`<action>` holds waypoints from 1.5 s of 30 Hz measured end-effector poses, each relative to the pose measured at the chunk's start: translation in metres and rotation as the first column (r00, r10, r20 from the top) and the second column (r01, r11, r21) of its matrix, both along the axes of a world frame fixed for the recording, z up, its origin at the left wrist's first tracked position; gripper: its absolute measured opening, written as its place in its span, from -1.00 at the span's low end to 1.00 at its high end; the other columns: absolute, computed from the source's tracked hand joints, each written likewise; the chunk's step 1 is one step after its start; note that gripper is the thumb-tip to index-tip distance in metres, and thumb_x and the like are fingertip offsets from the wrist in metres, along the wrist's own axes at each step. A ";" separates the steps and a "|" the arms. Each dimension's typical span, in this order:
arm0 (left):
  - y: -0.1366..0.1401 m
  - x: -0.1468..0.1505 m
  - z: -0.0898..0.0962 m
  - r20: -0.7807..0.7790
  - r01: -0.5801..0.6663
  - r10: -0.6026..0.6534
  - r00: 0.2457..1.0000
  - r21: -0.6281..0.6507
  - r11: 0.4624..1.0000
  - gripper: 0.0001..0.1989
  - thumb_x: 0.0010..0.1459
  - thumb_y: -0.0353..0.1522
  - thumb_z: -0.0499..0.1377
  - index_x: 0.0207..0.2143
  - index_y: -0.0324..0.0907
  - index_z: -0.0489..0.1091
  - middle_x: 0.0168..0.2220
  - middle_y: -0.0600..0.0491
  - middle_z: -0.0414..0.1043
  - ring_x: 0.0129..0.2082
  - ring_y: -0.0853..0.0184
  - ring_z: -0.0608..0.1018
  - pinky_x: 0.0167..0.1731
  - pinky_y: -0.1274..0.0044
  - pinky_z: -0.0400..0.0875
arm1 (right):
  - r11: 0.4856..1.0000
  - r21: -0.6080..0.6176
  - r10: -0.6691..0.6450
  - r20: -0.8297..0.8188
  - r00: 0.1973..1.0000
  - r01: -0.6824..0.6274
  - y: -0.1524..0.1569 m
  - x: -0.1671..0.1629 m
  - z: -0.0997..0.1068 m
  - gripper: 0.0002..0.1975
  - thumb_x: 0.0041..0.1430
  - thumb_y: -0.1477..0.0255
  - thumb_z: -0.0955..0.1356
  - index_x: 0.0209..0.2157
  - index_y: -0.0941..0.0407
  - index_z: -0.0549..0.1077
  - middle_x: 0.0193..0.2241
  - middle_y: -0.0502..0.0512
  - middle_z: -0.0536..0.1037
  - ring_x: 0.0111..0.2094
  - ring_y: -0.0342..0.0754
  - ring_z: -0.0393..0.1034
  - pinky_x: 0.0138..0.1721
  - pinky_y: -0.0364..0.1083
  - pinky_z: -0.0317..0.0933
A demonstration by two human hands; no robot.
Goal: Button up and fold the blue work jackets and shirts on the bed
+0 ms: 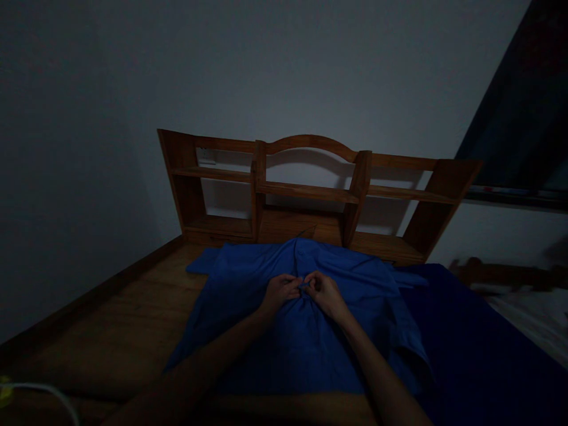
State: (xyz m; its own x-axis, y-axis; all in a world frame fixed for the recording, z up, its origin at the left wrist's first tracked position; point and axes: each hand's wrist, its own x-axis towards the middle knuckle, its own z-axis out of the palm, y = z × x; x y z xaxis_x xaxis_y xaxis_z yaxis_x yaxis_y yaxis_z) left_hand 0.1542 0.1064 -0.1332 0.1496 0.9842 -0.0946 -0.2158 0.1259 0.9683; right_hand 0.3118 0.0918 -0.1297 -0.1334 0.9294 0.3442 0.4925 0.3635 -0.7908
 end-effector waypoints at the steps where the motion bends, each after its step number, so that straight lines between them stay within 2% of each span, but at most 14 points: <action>1: 0.000 0.000 0.000 0.005 -0.008 0.008 1.000 -0.025 1.000 -0.67 -0.19 -0.32 0.36 -0.39 -0.32 0.37 -0.50 -0.02 0.43 -0.50 0.33 0.52 -0.39 0.48 0.49 | 1.000 0.010 -0.001 0.023 1.000 0.001 0.000 0.000 0.000 -0.84 -0.01 0.46 0.33 -0.31 0.13 0.39 -0.53 -0.07 0.35 -0.51 -0.19 0.27 -0.45 -0.20 0.10; 6: 0.003 -0.001 -0.005 0.030 -0.013 0.016 0.999 -0.082 0.997 -0.62 -0.26 -0.39 0.39 -0.36 -0.32 0.35 -0.52 0.03 0.40 -0.50 0.36 0.52 -0.39 0.49 0.49 | 0.999 0.048 0.012 0.104 0.994 -0.017 -0.002 -0.002 0.001 -0.84 0.00 0.48 0.32 -0.30 0.11 0.38 -0.53 -0.07 0.34 -0.50 -0.18 0.26 -0.44 -0.20 0.07; 12: 0.007 -0.003 -0.011 0.044 0.002 0.003 0.999 -0.100 0.995 -0.64 -0.22 -0.42 0.36 -0.34 -0.31 0.33 -0.53 0.06 0.40 -0.53 0.39 0.51 -0.40 0.51 0.48 | 0.989 0.145 -0.017 0.141 0.990 -0.004 -0.006 -0.002 0.005 -0.84 -0.03 0.48 0.34 -0.32 0.13 0.39 -0.37 0.01 0.37 -0.42 -0.17 0.25 -0.37 -0.17 0.11; 21: 0.010 -0.007 -0.014 0.071 0.020 -0.012 0.997 -0.105 0.994 -0.65 -0.23 -0.48 0.35 -0.33 -0.29 0.33 -0.50 0.01 0.44 -0.48 0.36 0.52 -0.35 0.50 0.47 | 0.989 0.145 -0.020 0.121 0.992 0.002 -0.007 -0.002 0.005 -0.84 -0.01 0.46 0.35 -0.31 0.13 0.39 -0.37 0.01 0.40 -0.42 -0.16 0.26 -0.35 -0.17 0.13; 28: 0.013 -0.008 -0.020 0.092 0.017 -0.010 0.996 -0.067 0.998 -0.64 -0.19 -0.47 0.33 -0.29 -0.33 0.33 -0.46 -0.03 0.45 -0.43 0.34 0.53 -0.30 0.48 0.46 | 0.997 0.070 -0.009 0.013 1.000 0.008 -0.004 -0.003 0.005 -0.85 0.09 0.36 0.30 -0.34 0.15 0.41 -0.40 0.04 0.46 -0.39 -0.14 0.32 -0.33 -0.16 0.16; 34: 0.007 -0.006 -0.015 0.148 -0.018 0.025 0.989 -0.048 0.999 -0.64 -0.19 -0.45 0.33 -0.28 -0.32 0.34 -0.44 -0.02 0.44 -0.43 0.37 0.51 -0.32 0.52 0.43 | 1.000 -0.014 0.025 -0.117 0.993 -0.027 0.002 0.000 -0.001 -0.76 0.01 0.32 0.36 -0.30 0.19 0.41 -0.36 0.07 0.48 -0.39 -0.13 0.35 -0.32 -0.15 0.20; 39: 0.002 -0.005 -0.009 0.159 -0.030 0.037 0.986 -0.048 0.998 -0.66 -0.18 -0.45 0.34 -0.30 -0.30 0.34 -0.46 -0.02 0.45 -0.43 0.35 0.52 -0.29 0.51 0.42 | 1.000 -0.011 0.022 -0.169 0.985 -0.024 0.006 0.001 -0.005 -0.72 -0.02 0.29 0.38 -0.31 0.19 0.42 -0.35 0.08 0.48 -0.41 -0.14 0.34 -0.32 -0.14 0.21; 45: 0.004 -0.006 -0.009 0.173 -0.017 0.023 0.985 -0.037 0.999 -0.63 -0.20 -0.44 0.35 -0.30 -0.31 0.33 -0.43 -0.04 0.47 -0.41 0.35 0.52 -0.27 0.50 0.42 | 0.997 -0.077 -0.013 -0.248 0.969 -0.006 0.007 0.001 -0.006 -0.73 -0.13 0.36 0.41 -0.34 0.19 0.43 -0.38 0.07 0.47 -0.45 -0.16 0.31 -0.37 -0.15 0.19</action>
State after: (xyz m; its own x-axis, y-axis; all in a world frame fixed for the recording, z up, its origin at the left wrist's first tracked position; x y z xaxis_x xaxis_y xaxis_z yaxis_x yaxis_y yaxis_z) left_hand 0.1484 0.1103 -0.1418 0.1473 0.9837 -0.1034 -0.3824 0.1531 0.9112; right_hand 0.3127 0.0992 -0.1353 -0.0493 0.9546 0.2937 0.2782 0.2956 -0.9139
